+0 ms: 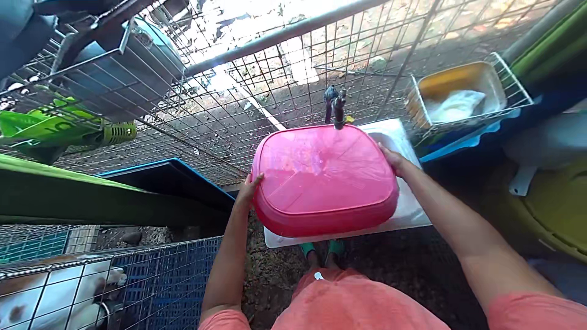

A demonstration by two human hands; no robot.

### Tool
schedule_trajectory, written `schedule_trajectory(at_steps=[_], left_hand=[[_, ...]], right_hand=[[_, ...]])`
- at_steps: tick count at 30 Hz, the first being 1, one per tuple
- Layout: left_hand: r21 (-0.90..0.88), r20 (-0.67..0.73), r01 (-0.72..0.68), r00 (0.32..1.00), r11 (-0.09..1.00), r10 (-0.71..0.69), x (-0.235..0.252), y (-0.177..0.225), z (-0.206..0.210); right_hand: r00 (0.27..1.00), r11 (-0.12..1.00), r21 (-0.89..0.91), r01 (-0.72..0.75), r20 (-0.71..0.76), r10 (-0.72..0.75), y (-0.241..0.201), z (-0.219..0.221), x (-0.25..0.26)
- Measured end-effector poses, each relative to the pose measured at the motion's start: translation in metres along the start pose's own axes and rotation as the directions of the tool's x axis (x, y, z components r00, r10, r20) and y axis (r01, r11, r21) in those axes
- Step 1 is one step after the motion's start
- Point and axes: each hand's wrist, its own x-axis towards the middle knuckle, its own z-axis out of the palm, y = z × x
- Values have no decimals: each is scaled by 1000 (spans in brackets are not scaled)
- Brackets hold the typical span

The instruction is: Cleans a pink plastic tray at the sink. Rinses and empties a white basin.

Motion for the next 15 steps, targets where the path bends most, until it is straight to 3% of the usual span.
schedule_trajectory(at_steps=[8, 15], left_hand=[[-150, 157, 190, 973, 970, -166, 18, -48, 35], [-314, 374, 220, 923, 924, -93, 35, -79, 80]], right_hand=[[991, 981, -178, 73, -100, -92, -47, -57, -66], [941, 950, -157, 272, -164, -296, -61, -93, -99]])
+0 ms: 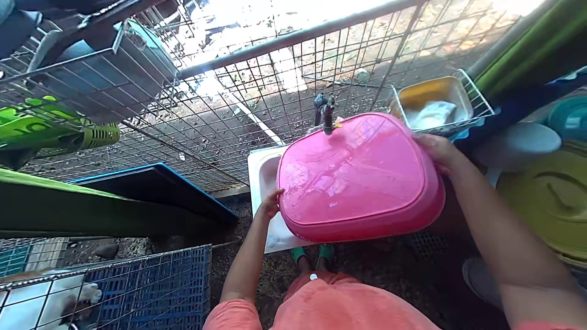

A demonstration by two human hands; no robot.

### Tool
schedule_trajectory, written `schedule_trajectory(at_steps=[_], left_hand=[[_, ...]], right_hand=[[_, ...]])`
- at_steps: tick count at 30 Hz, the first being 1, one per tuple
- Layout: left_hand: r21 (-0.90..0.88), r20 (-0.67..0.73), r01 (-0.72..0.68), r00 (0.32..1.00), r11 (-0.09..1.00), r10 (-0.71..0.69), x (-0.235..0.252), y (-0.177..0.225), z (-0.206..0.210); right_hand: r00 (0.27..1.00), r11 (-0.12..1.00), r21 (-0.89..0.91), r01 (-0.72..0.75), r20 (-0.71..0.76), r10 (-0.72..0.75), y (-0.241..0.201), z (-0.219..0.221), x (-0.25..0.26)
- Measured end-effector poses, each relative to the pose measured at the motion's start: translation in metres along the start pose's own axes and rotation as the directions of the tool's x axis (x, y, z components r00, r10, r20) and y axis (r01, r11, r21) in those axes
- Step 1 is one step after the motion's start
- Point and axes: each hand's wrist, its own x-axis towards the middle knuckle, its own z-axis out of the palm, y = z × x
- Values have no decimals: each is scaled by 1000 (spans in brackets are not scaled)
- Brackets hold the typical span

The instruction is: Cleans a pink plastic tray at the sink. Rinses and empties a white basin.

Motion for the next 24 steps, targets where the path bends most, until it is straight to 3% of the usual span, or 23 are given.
schedule_trajectory(at_steps=[5, 9, 13, 18, 24], left_hand=[[-174, 133, -73, 986, 982, 97, 40, -22, 3], [-231, 103, -118, 984, 966, 145, 61, -25, 7], [-175, 20, -250, 966, 952, 257, 76, -15, 10], [-65, -74, -440, 897, 896, 435, 89, -5, -11], [97, -136, -468, 868, 879, 477, 45, 42, -22]], right_hand=[[992, 994, -33, 99, -69, -102, -3, -3, -9], [987, 990, 33, 134, -89, -130, 15, 2, 1], [989, 984, 128, 126, -95, -114, 45, 13, 18], [997, 954, 292, 67, -50, -55, 96, 42, 39], [1000, 893, 450, -14, -19, 25, 127, 89, 57]])
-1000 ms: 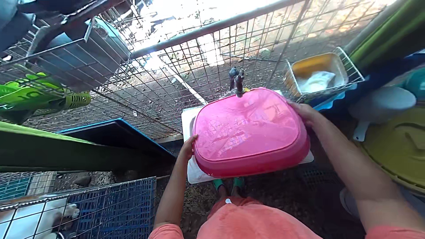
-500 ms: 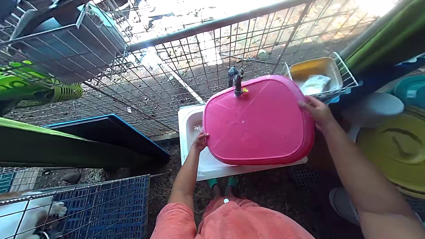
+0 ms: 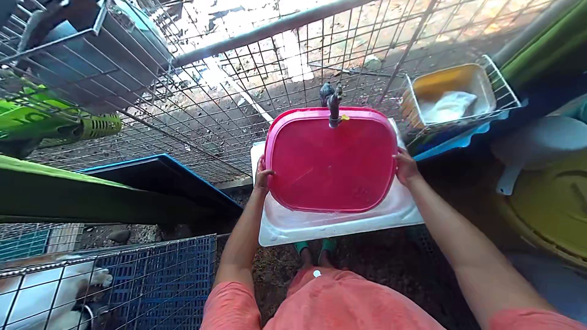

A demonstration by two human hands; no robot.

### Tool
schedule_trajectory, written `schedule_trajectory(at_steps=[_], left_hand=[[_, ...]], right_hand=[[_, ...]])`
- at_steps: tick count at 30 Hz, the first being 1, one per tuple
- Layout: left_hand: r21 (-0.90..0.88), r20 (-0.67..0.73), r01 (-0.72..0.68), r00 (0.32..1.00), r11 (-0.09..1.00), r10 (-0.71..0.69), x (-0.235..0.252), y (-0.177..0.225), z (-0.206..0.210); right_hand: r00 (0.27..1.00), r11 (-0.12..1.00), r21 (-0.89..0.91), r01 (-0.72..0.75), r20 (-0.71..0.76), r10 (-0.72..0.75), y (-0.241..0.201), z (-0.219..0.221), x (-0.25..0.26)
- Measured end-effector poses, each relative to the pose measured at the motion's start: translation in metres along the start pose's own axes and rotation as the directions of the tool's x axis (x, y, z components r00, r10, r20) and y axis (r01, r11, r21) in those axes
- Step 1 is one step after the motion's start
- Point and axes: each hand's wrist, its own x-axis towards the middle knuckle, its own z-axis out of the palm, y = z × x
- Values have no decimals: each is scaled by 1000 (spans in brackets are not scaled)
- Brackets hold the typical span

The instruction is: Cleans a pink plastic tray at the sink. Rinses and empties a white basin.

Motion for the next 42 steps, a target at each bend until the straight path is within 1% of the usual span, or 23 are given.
schedule_trajectory(at_steps=[4, 8, 11, 13, 15, 16, 18, 20, 22, 23, 25, 28, 29, 31, 33, 34, 35, 36, 37, 38, 39, 41, 42], left_hand=[[95, -38, -34, 999, 995, 38, -20, 49, -11], [176, -104, -69, 991, 982, 88, -42, 103, -22], [231, -153, -112, 977, 966, 150, -64, 144, -26], [286, -165, -156, 964, 945, 209, -80, 166, -31], [356, -181, -189, 947, 915, 266, -96, 180, -36], [394, -196, -196, 937, 898, 290, -104, 185, -38], [480, -210, -198, 920, 855, 331, -122, 190, -44], [584, -199, -228, 890, 779, 410, -143, 189, -51], [658, -150, -301, 846, 691, 511, -166, 181, -61], [674, -114, -348, 823, 652, 557, -177, 176, -67], [684, -73, -408, 787, 605, 613, -201, 166, -76], [668, -71, -449, 756, 594, 651, -237, 154, -92], [681, -41, -468, 743, 563, 668, -248, 151, -99], [709, 68, -533, 704, 462, 707, -267, 150, -112], [693, 179, -619, 644, 370, 743, -274, 152, -122], [690, 223, -648, 614, 322, 757, -272, 152, -126], [702, 246, -653, 598, 285, 763, -269, 153, -127], [718, 238, -638, 600, 278, 764, -265, 152, -124], [723, 203, -616, 622, 313, 756, -261, 151, -116], [702, 135, -593, 653, 393, 745, -257, 147, -106], [648, 42, -571, 688, 504, 725, -250, 141, -93], [428, -144, -537, 753, 727, 642, -232, 126, -66], [261, -227, -521, 785, 812, 577, -222, 115, -55]], right_hand=[[998, 986, 153, -60, 33, 56, 20, 33, 3], [990, 951, 280, -132, 80, 114, 26, 77, -2], [983, 910, 372, -185, 87, 164, 25, 116, -7], [979, 873, 449, -192, 143, 142, 30, 139, -6], [967, 880, 451, -148, 253, 33, 38, 158, -2], [953, 886, 439, -148, 304, 8, 41, 167, 0], [922, 895, 401, -193, 387, 25, 42, 183, -1], [878, 896, 337, -289, 466, 109, 38, 193, -4], [825, 886, 246, -394, 520, 222, 29, 199, -10], [798, 886, 196, -419, 546, 256, 23, 200, -12], [748, 893, 128, -432, 603, 275, 12, 197, -16], [648, 907, 47, -418, 716, 261, -5, 184, -19], [623, 901, 24, -432, 731, 280, -11, 181, -21], [587, 894, 0, -449, 754, 294, -23, 173, -30], [613, 887, 68, -458, 746, 260, -31, 163, -45], [652, 884, 130, -449, 724, 225, -32, 157, -52], [710, 887, 206, -412, 683, 171, -32, 151, -58], [766, 889, 288, -356, 635, 101, -29, 144, -61], [808, 894, 341, -289, 588, 37, -27, 134, -63], [838, 906, 358, -228, 546, -5, -29, 123, -64], [838, 920, 343, -187, 545, -33, -31, 109, -62], [870, 960, 241, -142, 493, 5, -52, 87, -67], [894, 976, 188, -107, 448, 11, -63, 78, -71]])
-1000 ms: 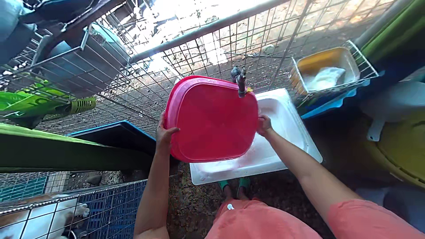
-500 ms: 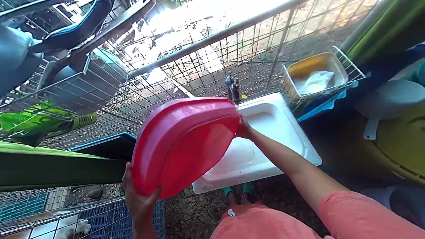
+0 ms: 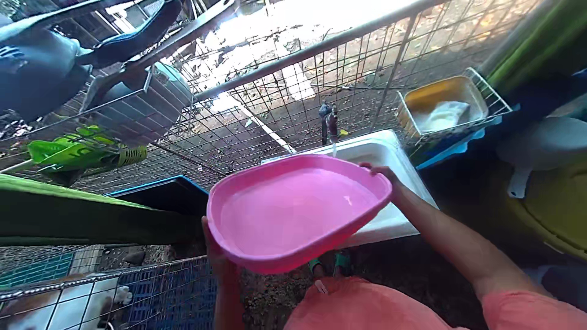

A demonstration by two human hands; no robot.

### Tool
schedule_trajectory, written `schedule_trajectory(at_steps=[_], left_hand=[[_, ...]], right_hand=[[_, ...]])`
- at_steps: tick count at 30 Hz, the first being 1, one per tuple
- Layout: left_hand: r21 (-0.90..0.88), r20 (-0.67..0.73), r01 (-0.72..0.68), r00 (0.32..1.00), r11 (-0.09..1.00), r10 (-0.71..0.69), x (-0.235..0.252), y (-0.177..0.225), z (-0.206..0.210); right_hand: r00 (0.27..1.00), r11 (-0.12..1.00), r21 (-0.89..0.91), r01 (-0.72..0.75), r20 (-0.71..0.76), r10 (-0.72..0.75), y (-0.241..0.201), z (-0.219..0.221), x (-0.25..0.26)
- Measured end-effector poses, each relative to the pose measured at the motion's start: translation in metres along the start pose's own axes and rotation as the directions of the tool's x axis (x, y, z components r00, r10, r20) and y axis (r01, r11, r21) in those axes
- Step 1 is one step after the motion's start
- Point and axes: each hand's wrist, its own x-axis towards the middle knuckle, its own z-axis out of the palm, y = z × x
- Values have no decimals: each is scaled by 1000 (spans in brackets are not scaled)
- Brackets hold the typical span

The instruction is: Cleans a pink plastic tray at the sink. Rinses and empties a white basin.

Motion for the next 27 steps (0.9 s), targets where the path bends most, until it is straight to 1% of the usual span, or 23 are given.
schedule_trajectory(at_steps=[1, 2, 3, 4, 5, 6, 7, 8, 10, 11, 12, 13, 14, 15, 16, 17, 18, 19, 20, 21, 22, 24, 27], left_hand=[[-155, -72, 104, 991, 983, -116, -1, -14, 13], [-259, -122, 236, 954, 937, -274, 1, -25, 26], [-327, -91, 359, 908, 874, -408, 6, -36, 34], [-383, -16, 467, 859, 797, -511, 13, -45, 41], [-411, 82, 555, 813, 723, -577, 19, -54, 46], [-416, 189, 620, 775, 666, -603, 22, -62, 51], [-403, 257, 668, 738, 625, -623, 22, -71, 56], [-370, 293, 728, 681, 577, -671, 19, -80, 61], [-249, 334, 870, 490, 425, -805, 12, -97, 68], [-192, 341, 914, 404, 358, -849, 8, -106, 72], [-157, 330, 936, 350, 315, -877, 3, -114, 78], [-140, 299, 943, 332, 303, -895, -3, -121, 85], [-145, 259, 940, 337, 308, -905, -10, -128, 93], [-164, 221, 930, 361, 330, -906, -15, -133, 101], [-190, 192, 914, 393, 358, -899, -19, -136, 107], [-215, 178, 897, 426, 387, -887, -23, -140, 113], [-232, 175, 882, 453, 411, -874, -26, -146, 116], [-242, 177, 869, 477, 432, -861, -30, -151, 118], [-243, 177, 858, 497, 452, -849, -32, -155, 118], [-240, 174, 850, 513, 469, -841, -33, -158, 118], [-231, 171, 844, 525, 485, -833, -34, -160, 118], [-214, 168, 840, 535, 499, -828, -35, -162, 117], [-214, 148, 821, 562, 529, -813, -36, -158, 116]], right_hand=[[998, 999, -31, 24, -57, -26, -9, -5, -6], [992, 997, -45, 59, -112, -64, -16, -9, -11], [983, 994, -61, 90, -157, -99, -22, -14, -14], [974, 990, -88, 114, -187, -129, -27, -21, -16], [966, 984, -120, 129, -209, -152, -32, -26, -18], [958, 978, -151, 144, -228, -176, -36, -30, -22], [948, 971, -175, 165, -243, -205, -40, -33, -27], [939, 963, -196, 188, -251, -234, -43, -36, -32], [924, 940, -248, 234, -245, -294, -54, -44, -47], [917, 924, -282, 258, -228, -326, -62, -47, -54], [912, 910, -303, 283, -209, -354, -70, -48, -61], [912, 898, -321, 300, -180, -369, -78, -49, -67], [915, 887, -347, 303, -153, -373, -86, -50, -72], [921, 873, -395, 287, -136, -365, -95, -51, -75], [929, 840, -487, 241, -135, -345, -104, -53, -76], [943, 773, -612, 165, -132, -306, -116, -52, -76], [947, 668, -737, 102, -133, -291, -128, -49, -73], [940, 528, -846, 74, -118, -321, -136, -44, -67], [922, 359, -930, 85, -64, -382, -142, -36, -58], [902, 204, -972, 114, 15, -432, -147, -23, -49], [886, 92, -984, 150, 92, -455, -150, -6, -38], [857, -69, -962, 263, 266, -442, -151, 33, -14], [770, -272, -855, 442, 517, -375, -142, 77, 36]])
